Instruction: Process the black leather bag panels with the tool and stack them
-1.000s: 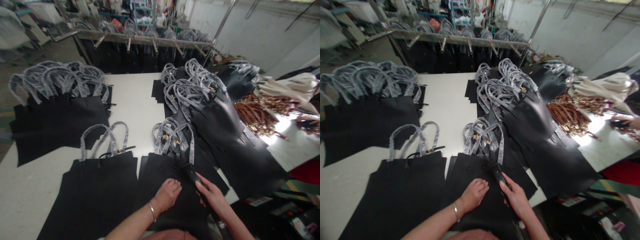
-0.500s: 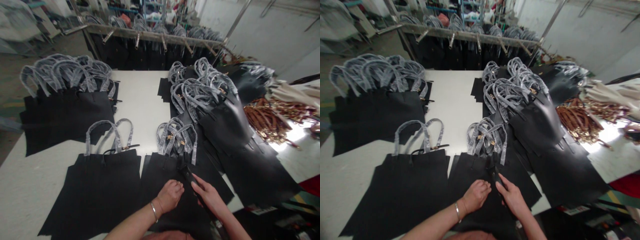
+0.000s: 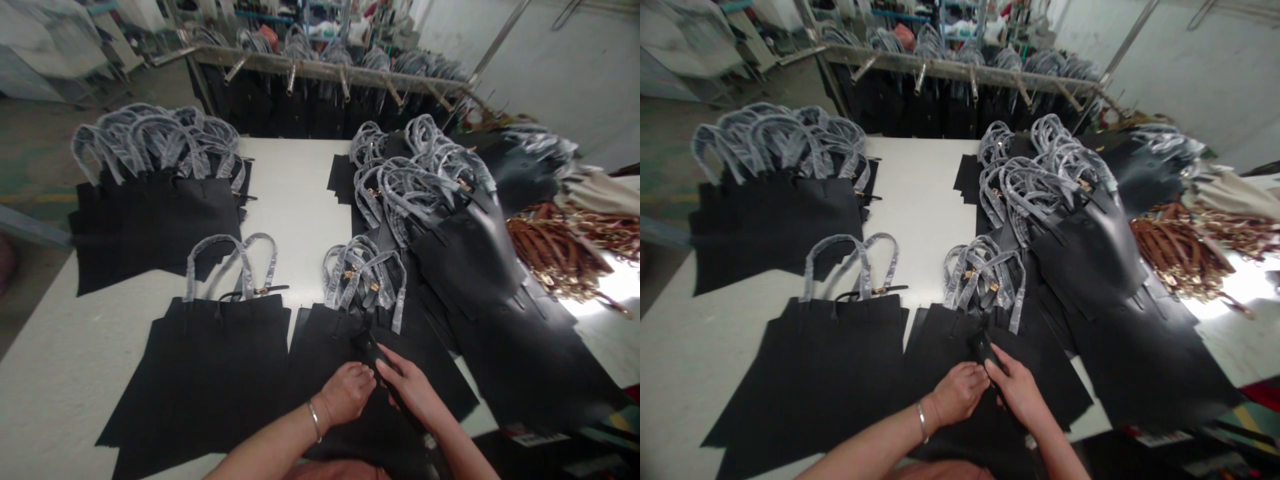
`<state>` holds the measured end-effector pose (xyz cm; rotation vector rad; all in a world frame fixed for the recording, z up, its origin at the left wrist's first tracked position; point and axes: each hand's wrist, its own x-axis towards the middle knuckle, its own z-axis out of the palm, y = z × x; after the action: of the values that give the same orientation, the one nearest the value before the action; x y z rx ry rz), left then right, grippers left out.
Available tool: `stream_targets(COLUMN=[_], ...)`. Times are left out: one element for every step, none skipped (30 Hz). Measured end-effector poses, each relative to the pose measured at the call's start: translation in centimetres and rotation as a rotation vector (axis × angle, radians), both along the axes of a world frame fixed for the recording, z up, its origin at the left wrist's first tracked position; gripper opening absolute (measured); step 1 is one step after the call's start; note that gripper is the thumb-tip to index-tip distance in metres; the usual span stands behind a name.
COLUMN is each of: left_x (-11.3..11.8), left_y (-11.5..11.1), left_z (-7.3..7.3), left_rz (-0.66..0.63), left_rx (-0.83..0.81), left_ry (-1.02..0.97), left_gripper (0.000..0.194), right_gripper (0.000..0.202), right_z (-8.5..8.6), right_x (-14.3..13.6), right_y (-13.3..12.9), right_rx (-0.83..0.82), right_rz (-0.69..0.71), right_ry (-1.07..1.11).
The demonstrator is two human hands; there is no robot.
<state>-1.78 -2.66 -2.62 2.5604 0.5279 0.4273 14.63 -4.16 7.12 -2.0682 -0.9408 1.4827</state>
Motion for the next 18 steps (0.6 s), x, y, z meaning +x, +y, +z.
stream_targets(left_x=[0.0,0.0,0.0,0.0,0.0,0.0,0.0,0.0,0.0,0.1,0.2,0.2,0.3,0.4,0.5,0.5,0.5,0.5], left_y=[0.0,0.0,0.0,0.0,-0.1,-0.2,-0.3,-0.4,-0.5,-0.6,-0.7,-0.7,-0.7,-0.7,-0.7,-0.7,-0.7,-0.7], left_z=[0.1,0.1,0.1,0.1,0.1,-0.1,-0.2,-0.4,-0.7,-0.9,-1.1,-1.3,-1.4,-1.4,-1.4,-1.4,-1.3,-1.3], left_rz=[-0.004,-0.008,-0.010,-0.011,-0.011,-0.008,-0.005,-0.004,-0.006,-0.010,-0.017,-0.027,-0.040,-0.052,-0.060,-0.063,-0.060,-0.052], left_rx=[-0.007,-0.012,-0.015,-0.015,-0.016,-0.016,-0.017,-0.018,-0.020,-0.023,-0.028,-0.035,-0.043,-0.051,-0.057,-0.060,-0.060,-0.057], left_ry=[0.006,0.013,0.021,0.028,0.031,0.030,0.028,0.025,0.024,0.030,0.046,0.066,0.085,0.100,0.109,0.113,0.115,0.119], left_gripper=[0.021,0.021,0.021,0.022,0.023,0.023,0.023,0.024,0.024,0.023,0.022,0.020,0.018,0.017,0.017,0.018,0.021,0.025], right_gripper=[0.058,0.058,0.059,0.060,0.061,0.062,0.061,0.060,0.058,0.056,0.055,0.054,0.052,0.051,0.050,0.048,0.048,0.049], right_z=[0.1,0.3,0.5,0.8,1.1,1.4,1.6,1.8,1.9,2.0,1.9,1.7,1.5,1.3,1.1,0.9,0.7,0.7], right_x=[-0.3,-0.6,-0.8,-1.0,-1.0,-1.1,-1.1,-1.2,-1.3,-1.4,-1.7,-2.0,-2.3,-2.7,-3.1,-3.6,-4.0,-4.5], right_y=[0.5,1.0,1.4,1.6,1.6,1.5,1.2,0.9,0.6,0.5,0.4,0.6,0.9,1.3,1.9,2.5,3.0,3.5], right_rx=[0.019,0.042,0.068,0.094,0.114,0.123,0.122,0.108,0.086,0.063,0.041,0.031,0.035,0.050,0.077,0.107,0.137,0.158], right_rz=[0.004,0.002,-0.006,-0.013,-0.009,0.005,0.031,0.067,0.111,0.154,0.191,0.223,0.249,0.269,0.280,0.286,0.289,0.290], right_ry=[-0.010,-0.021,-0.038,-0.055,-0.068,-0.072,-0.066,-0.049,-0.025,-0.006,0.002,-0.004,-0.020,-0.040,-0.063,-0.081,-0.092,-0.096])
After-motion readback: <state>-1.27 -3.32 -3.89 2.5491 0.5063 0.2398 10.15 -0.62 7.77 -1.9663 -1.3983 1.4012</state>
